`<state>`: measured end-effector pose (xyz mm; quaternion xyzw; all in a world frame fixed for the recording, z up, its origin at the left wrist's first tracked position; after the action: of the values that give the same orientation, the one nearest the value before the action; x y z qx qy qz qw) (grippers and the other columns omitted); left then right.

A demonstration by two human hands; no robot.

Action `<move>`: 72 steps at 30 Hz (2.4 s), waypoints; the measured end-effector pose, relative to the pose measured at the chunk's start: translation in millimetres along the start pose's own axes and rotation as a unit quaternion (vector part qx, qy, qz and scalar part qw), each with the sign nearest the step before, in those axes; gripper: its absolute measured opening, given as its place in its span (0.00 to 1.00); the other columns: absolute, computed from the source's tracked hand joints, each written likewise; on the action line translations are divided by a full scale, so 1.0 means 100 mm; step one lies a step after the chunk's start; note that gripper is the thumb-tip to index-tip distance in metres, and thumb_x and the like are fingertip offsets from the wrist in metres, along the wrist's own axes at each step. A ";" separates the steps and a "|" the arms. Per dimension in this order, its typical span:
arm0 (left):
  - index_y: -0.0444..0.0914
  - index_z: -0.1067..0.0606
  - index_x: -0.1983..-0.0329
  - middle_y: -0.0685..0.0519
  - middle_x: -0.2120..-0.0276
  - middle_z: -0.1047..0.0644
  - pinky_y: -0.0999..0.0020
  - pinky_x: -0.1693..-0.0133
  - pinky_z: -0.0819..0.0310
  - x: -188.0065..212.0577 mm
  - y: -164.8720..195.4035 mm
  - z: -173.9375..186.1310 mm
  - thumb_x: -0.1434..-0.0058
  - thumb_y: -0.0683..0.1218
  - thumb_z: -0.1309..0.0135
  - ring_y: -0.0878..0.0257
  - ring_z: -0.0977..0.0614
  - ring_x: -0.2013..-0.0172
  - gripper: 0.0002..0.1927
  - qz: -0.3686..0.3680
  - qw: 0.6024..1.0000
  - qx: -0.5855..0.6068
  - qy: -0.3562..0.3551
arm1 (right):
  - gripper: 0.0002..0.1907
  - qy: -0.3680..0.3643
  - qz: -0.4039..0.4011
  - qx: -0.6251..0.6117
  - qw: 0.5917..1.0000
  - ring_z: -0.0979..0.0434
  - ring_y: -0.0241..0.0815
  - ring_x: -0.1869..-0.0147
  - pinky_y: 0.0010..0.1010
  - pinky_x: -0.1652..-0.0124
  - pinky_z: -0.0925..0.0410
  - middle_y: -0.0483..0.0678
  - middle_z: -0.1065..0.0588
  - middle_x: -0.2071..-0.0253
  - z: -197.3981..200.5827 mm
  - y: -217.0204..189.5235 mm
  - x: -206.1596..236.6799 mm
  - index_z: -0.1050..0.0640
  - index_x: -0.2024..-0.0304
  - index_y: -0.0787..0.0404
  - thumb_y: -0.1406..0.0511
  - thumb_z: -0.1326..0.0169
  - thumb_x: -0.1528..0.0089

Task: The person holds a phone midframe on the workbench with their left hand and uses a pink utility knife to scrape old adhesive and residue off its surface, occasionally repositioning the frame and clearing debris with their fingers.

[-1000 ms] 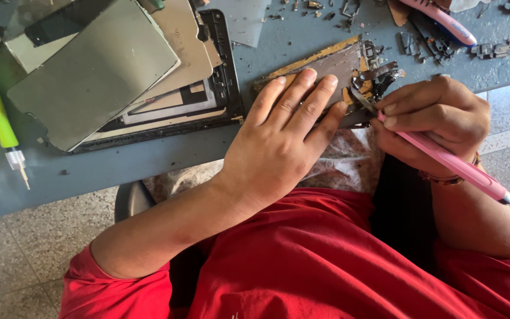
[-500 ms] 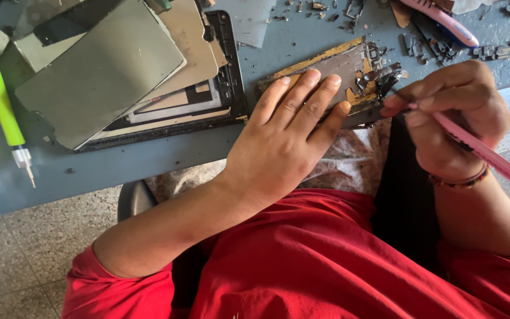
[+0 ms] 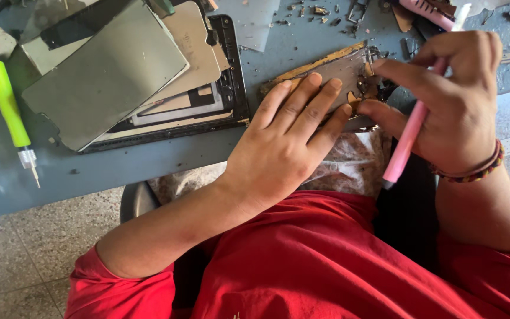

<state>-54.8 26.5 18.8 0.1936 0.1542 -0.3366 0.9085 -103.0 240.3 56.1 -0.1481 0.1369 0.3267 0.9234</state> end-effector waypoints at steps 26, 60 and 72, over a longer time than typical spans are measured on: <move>0.40 0.25 0.34 0.47 0.32 0.29 0.52 0.28 0.42 0.01 0.00 -0.01 0.25 0.46 0.52 0.51 0.30 0.30 0.19 0.000 1.000 0.008 -0.020 | 0.06 0.035 -0.050 0.027 0.998 0.31 0.42 0.47 0.32 0.44 0.38 0.46 0.27 0.52 -0.13 0.13 0.18 0.17 0.54 0.59 0.70 0.35 0.34; 0.41 0.27 0.32 0.48 0.31 0.30 0.54 0.28 0.43 0.02 0.00 -0.01 0.24 0.47 0.52 0.53 0.30 0.30 0.19 -0.005 0.999 -0.023 -0.024 | 0.17 0.159 -0.133 -0.197 0.958 0.32 0.33 0.61 0.24 0.59 0.34 0.53 0.32 0.45 -0.15 0.61 0.65 0.28 0.48 0.69 0.62 0.62 0.15; 0.42 0.26 0.33 0.47 0.30 0.30 0.54 0.28 0.42 0.02 0.00 0.01 0.24 0.47 0.53 0.52 0.30 0.30 0.18 -0.005 1.000 -0.010 -0.020 | 0.07 0.124 -0.085 -0.097 0.984 0.29 0.46 0.58 0.27 0.59 0.33 0.57 0.28 0.53 0.05 0.28 0.33 0.21 0.56 0.76 0.81 0.33 0.30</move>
<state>-53.2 24.5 18.8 0.1775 0.1406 -0.3435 0.9115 -95.7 282.0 44.4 -0.2871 0.2050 0.2377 0.9050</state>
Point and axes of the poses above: each hand's wrist, its own x-axis away from the middle knuckle, its own z-axis out of the back of the hand, y = z × x, the point moved 4 cm from there along -x, towards the middle knuckle
